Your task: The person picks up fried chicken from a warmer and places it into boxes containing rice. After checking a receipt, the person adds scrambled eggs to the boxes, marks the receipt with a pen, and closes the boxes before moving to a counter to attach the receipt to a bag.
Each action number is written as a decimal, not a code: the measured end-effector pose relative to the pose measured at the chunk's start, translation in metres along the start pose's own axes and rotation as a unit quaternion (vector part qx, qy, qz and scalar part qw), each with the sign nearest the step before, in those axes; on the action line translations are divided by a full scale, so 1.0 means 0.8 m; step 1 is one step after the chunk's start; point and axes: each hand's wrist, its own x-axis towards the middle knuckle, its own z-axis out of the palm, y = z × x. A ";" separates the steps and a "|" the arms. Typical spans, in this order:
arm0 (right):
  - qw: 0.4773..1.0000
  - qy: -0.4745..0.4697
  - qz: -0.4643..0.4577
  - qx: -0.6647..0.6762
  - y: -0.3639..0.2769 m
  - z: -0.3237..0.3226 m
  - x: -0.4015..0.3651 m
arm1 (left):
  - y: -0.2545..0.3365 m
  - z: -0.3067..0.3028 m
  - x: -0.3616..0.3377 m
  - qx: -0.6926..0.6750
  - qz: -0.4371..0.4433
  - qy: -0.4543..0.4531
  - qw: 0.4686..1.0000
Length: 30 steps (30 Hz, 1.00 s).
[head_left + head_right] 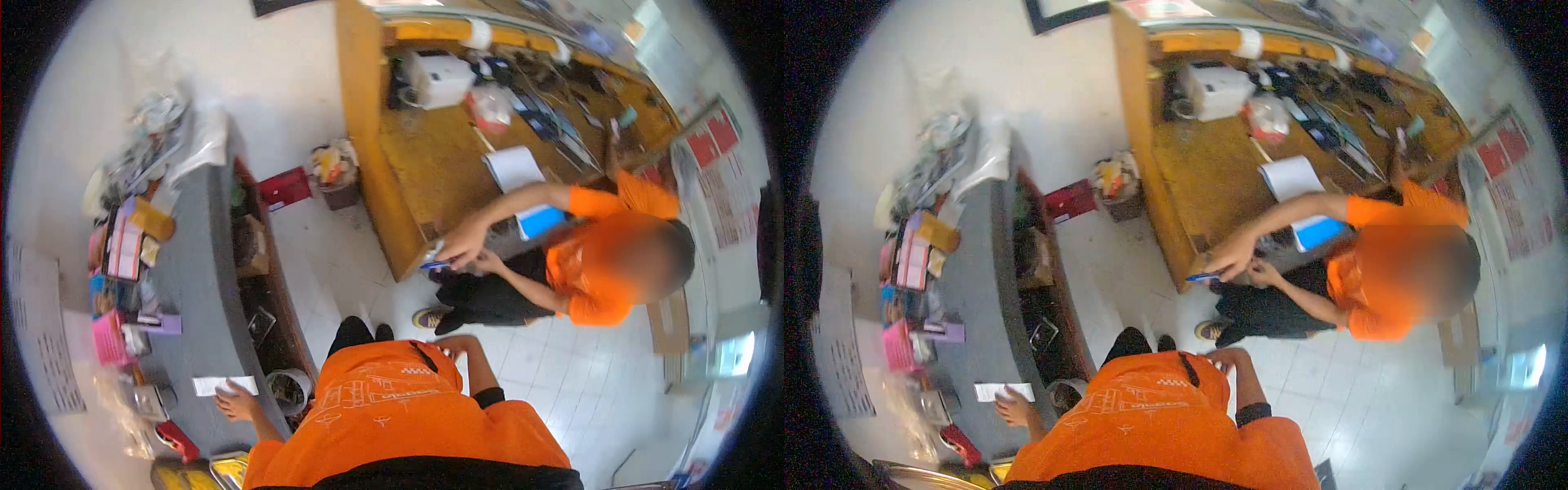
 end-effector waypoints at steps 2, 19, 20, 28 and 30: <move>0.975 0.086 -0.204 0.016 -0.040 0.012 -0.091 | -0.002 0.011 0.002 0.008 -0.004 0.013 1.000; 0.566 0.518 -0.637 -0.080 -0.221 0.107 -0.206 | 0.009 -0.030 -0.002 -0.031 -0.008 -0.023 0.999; 0.581 0.338 -0.728 0.134 -0.244 0.127 -0.221 | -0.020 0.040 0.005 -0.042 0.053 0.098 0.993; 0.711 -0.190 -0.631 0.245 -0.428 0.283 -0.174 | 0.002 -0.009 0.003 -0.161 -0.036 -0.044 0.985; 0.837 -0.202 -0.492 0.125 -0.452 0.342 -0.138 | -0.012 -0.017 0.012 -0.171 0.023 -0.021 0.985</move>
